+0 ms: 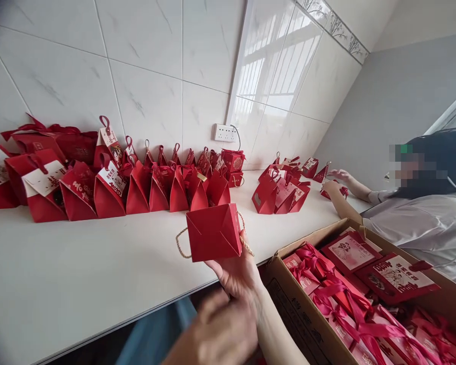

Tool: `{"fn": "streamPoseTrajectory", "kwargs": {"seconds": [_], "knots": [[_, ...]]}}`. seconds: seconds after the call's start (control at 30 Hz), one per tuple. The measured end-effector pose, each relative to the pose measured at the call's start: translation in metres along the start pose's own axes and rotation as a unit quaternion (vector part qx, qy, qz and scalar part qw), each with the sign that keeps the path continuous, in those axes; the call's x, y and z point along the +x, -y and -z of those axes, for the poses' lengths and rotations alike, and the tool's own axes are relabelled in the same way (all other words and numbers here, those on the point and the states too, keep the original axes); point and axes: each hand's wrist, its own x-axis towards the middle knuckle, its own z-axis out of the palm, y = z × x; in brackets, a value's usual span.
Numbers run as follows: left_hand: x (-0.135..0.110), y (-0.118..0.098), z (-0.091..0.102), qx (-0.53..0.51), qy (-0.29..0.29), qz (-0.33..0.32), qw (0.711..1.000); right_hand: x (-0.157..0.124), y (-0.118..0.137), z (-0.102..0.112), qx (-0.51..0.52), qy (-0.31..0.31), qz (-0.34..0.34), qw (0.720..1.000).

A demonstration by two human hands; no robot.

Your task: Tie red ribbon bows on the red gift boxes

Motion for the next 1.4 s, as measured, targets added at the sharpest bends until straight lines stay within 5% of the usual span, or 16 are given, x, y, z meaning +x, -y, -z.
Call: {"fn": "streamPoseTrajectory", "kwargs": {"seconds": [0.1,0.2,0.3,0.4,0.47,0.53,0.63,0.7,0.83,1.0,1.13,1.2,1.4], "knots": [[-0.023,-0.004,-0.005,-0.071,0.023,-0.037,0.997,-0.003,0.001,0.003,-0.098,-0.079,0.076,0.989],[-0.030,0.006,0.013,-0.120,-0.001,0.008,0.993,-0.014,0.005,0.009,-0.269,-0.132,0.214,0.930],[-0.027,0.022,0.037,-0.136,-0.057,0.117,0.982,-0.029,0.011,0.015,-0.427,-0.156,0.316,0.833],[-0.024,0.037,0.050,-0.107,-0.091,0.188,0.972,-0.042,0.016,0.019,-0.585,-0.167,0.421,0.673],[-0.021,0.047,0.051,-0.076,-0.082,0.234,0.966,-0.052,0.020,0.019,-0.621,-0.172,0.445,0.622],[-0.019,0.056,0.050,-0.052,-0.054,0.277,0.958,-0.063,0.025,0.020,-0.586,-0.191,0.423,0.664],[-0.019,0.070,0.044,-0.036,-0.021,0.320,0.946,-0.082,0.042,0.028,-0.406,-0.258,0.342,0.807],[-0.021,0.080,0.040,-0.025,-0.002,0.334,0.942,-0.098,0.059,0.034,-0.243,-0.299,0.282,0.879],[-0.029,0.097,0.033,0.015,0.037,0.304,0.952,-0.132,0.090,0.043,-0.003,-0.287,0.175,0.942],[-0.034,0.108,0.028,0.027,0.042,0.297,0.954,-0.167,0.106,0.063,0.051,-0.302,0.160,0.939],[-0.037,0.111,0.026,0.039,0.045,0.286,0.956,-0.188,0.135,0.101,-0.065,-0.410,0.278,0.866],[-0.040,0.114,0.026,0.041,0.047,0.280,0.958,-0.195,0.153,0.118,-0.107,-0.452,0.286,0.838],[-0.050,0.125,0.019,0.041,0.040,0.299,0.952,-0.197,0.176,0.136,-0.141,-0.419,0.221,0.869]]}}
